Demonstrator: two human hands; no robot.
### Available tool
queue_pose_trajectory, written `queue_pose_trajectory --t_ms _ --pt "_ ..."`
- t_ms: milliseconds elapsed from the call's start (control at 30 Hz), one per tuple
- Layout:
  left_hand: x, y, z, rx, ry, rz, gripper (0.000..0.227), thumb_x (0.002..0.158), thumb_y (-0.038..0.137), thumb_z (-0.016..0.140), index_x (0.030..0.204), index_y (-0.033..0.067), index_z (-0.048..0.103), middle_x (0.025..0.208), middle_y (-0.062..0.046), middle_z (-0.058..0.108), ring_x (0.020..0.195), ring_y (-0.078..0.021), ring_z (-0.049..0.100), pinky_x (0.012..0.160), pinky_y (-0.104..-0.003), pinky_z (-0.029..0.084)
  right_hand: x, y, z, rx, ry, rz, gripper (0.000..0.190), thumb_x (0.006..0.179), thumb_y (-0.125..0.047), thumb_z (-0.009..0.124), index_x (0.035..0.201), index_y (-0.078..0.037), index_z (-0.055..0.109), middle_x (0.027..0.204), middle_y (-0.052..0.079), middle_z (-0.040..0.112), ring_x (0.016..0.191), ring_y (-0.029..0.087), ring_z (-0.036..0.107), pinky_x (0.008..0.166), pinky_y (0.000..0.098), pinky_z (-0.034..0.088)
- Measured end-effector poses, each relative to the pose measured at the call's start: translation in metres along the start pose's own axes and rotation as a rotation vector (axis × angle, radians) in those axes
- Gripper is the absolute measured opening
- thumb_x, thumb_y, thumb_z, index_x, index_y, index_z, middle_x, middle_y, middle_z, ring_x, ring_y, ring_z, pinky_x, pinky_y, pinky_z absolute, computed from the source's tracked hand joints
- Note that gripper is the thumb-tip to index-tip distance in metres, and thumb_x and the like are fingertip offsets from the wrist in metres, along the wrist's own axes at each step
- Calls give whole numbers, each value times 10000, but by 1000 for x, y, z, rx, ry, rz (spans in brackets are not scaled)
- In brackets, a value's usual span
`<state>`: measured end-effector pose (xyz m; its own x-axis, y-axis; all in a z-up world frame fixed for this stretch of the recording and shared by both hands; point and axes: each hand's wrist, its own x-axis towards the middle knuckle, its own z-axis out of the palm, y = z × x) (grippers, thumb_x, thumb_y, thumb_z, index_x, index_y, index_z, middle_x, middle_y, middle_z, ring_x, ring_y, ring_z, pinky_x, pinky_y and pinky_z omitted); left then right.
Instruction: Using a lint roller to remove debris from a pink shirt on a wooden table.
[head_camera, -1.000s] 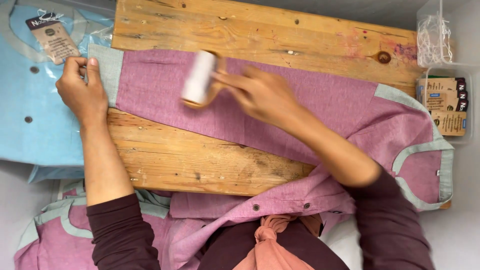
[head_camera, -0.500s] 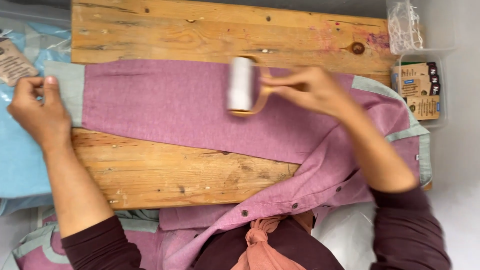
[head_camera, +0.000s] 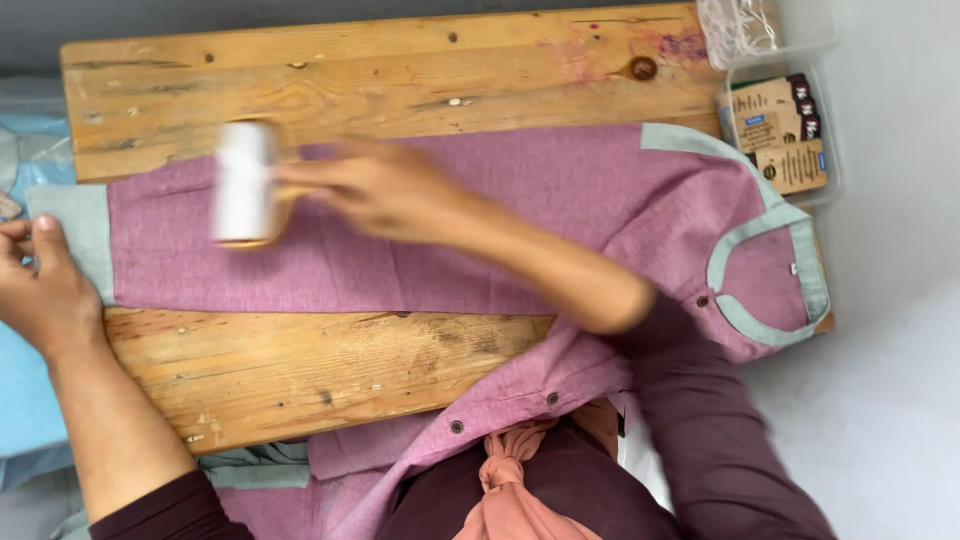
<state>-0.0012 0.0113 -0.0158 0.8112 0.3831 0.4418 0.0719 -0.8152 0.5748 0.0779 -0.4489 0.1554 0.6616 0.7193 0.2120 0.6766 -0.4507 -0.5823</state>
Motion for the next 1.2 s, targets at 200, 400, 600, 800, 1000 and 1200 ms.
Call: queue_pose_trajectory --t_ms 200,400,600,800,1000,1200 --pt "3 -19 8 24 4 22 250 1341 218 678 1278 -23 679 1111 -140 670 986 -289 651 853 -435 492 87 -9 101 130 -53 127 350 1041 -466 521 1387 -511 547 945 -22 621 789 159 653 569 308 527" --pt "-1 -47 16 128 -59 -313 626 1318 665 623 1131 81 750 1087 -73 764 972 -263 700 788 -445 487 -36 37 -31 75 -75 -6 294 1074 -337 509 1321 -348 668 834 -20 616 630 120 500 536 262 372" --pt "0 -34 15 61 -60 -312 502 1312 588 633 1186 109 718 1100 -57 747 975 -238 696 818 -418 498 -188 64 -178 33 -218 485 389 984 -351 618 1369 -332 668 693 -25 524 622 121 395 621 265 305" --pt "4 -16 8 71 26 24 149 1294 135 738 1208 35 668 1025 -81 650 901 -235 609 797 -416 464 -203 13 -196 -664 -300 633 410 984 -398 586 1370 -523 650 1206 -157 730 1029 98 693 688 327 517" --pt "8 4 1 68 105 189 143 1182 41 804 1073 -4 725 954 -122 717 825 -255 624 755 -408 477 -64 -63 -27 289 -211 79 609 967 139 434 1518 -116 390 1503 267 516 1209 298 682 992 337 641" --pt "7 18 -5 23 88 113 191 1167 48 770 1005 25 671 887 -57 652 782 -202 572 734 -381 458 -60 -44 16 288 -237 85 279 1046 -168 508 1302 -57 494 1174 149 669 894 290 687 708 443 597"
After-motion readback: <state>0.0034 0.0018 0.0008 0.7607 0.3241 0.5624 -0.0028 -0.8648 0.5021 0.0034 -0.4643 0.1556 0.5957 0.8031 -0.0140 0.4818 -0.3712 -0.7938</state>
